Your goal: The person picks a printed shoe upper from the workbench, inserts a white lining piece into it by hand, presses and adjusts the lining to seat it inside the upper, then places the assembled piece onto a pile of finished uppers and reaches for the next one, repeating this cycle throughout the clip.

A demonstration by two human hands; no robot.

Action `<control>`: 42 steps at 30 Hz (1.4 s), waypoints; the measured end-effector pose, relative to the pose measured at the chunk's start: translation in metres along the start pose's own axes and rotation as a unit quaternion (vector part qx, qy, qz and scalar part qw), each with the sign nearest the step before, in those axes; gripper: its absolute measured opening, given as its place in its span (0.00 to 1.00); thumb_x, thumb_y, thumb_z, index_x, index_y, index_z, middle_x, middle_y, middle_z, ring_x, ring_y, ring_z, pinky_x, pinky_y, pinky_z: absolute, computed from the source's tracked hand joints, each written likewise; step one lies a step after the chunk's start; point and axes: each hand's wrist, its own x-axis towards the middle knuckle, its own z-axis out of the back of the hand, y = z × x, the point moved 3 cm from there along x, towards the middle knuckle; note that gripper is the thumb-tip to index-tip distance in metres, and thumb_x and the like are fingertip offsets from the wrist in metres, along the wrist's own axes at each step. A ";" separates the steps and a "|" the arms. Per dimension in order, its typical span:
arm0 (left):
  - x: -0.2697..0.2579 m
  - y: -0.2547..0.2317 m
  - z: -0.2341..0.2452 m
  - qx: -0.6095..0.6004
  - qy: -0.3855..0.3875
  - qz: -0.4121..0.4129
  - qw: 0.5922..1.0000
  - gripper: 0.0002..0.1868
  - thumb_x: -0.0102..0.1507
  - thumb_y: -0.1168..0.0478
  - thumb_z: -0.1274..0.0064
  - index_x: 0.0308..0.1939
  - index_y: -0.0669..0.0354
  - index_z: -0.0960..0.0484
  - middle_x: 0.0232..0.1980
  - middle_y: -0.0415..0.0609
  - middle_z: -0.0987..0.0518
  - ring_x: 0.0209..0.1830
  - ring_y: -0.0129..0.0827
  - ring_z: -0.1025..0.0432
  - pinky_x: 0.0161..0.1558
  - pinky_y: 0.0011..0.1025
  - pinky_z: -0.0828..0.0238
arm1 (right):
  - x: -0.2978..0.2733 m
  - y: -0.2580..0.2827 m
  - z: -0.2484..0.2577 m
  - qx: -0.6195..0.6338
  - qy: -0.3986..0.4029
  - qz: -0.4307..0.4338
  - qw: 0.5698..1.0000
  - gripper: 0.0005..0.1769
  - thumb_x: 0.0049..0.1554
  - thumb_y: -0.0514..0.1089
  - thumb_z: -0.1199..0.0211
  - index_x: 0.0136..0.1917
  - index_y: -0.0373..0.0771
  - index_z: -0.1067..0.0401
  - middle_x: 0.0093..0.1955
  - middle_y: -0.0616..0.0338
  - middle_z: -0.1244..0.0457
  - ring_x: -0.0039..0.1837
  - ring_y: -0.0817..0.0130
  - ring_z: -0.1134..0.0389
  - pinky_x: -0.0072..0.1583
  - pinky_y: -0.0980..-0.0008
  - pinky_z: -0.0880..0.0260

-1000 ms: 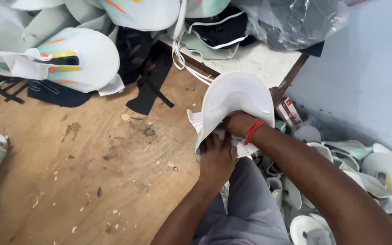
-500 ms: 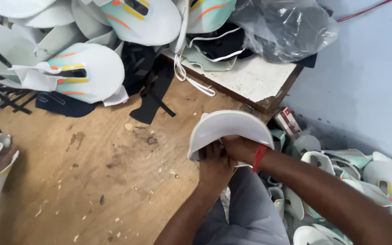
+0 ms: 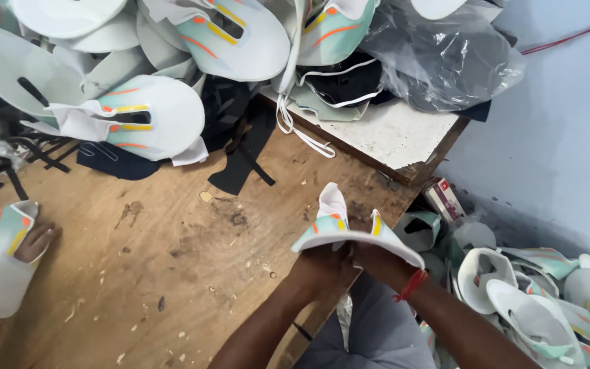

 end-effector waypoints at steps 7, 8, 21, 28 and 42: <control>0.020 -0.023 0.019 0.023 -0.102 -0.024 0.994 0.19 0.59 0.58 0.50 0.51 0.64 0.20 0.51 0.62 0.21 0.54 0.57 0.28 0.55 0.51 0.32 | 0.017 0.006 0.030 -0.160 -0.097 0.078 0.979 0.20 0.55 0.47 0.41 0.60 0.42 0.30 0.58 0.50 0.36 0.61 0.50 0.37 0.73 0.37 0.48; 0.026 -0.026 0.026 0.017 -0.096 -0.021 0.995 0.19 0.59 0.58 0.50 0.51 0.64 0.20 0.51 0.62 0.21 0.54 0.57 0.28 0.55 0.51 0.32 | 0.015 0.016 0.038 -0.158 -0.090 0.074 0.981 0.20 0.55 0.47 0.41 0.60 0.42 0.30 0.58 0.50 0.36 0.61 0.50 0.37 0.73 0.37 0.48; 0.037 0.089 0.010 -0.056 0.154 0.120 0.979 0.35 0.51 0.67 0.40 0.65 0.63 0.26 0.63 0.66 0.26 0.63 0.61 0.33 0.62 0.49 0.38 | -0.025 0.065 0.078 -0.133 -0.017 0.113 0.985 0.33 0.53 0.39 0.46 0.72 0.30 0.38 0.67 0.42 0.38 0.69 0.50 0.37 0.65 0.55 0.36; 0.017 0.069 0.017 -0.028 0.138 0.124 0.982 0.21 0.55 0.71 0.48 0.53 0.61 0.18 0.53 0.61 0.19 0.57 0.54 0.25 0.60 0.46 0.29 | -0.018 0.056 0.086 -0.108 -0.062 0.143 0.982 0.33 0.49 0.39 0.44 0.70 0.43 0.35 0.68 0.46 0.37 0.70 0.51 0.37 0.68 0.55 0.38; -0.017 -0.002 0.061 0.010 0.029 0.146 0.989 0.26 0.62 0.57 0.59 0.62 0.65 0.26 0.48 0.65 0.23 0.52 0.52 0.26 0.55 0.43 0.27 | 0.004 0.063 0.090 -0.002 0.112 -0.046 0.993 0.22 0.62 0.48 0.46 0.69 0.48 0.31 0.61 0.48 0.33 0.58 0.48 0.29 0.57 0.53 0.27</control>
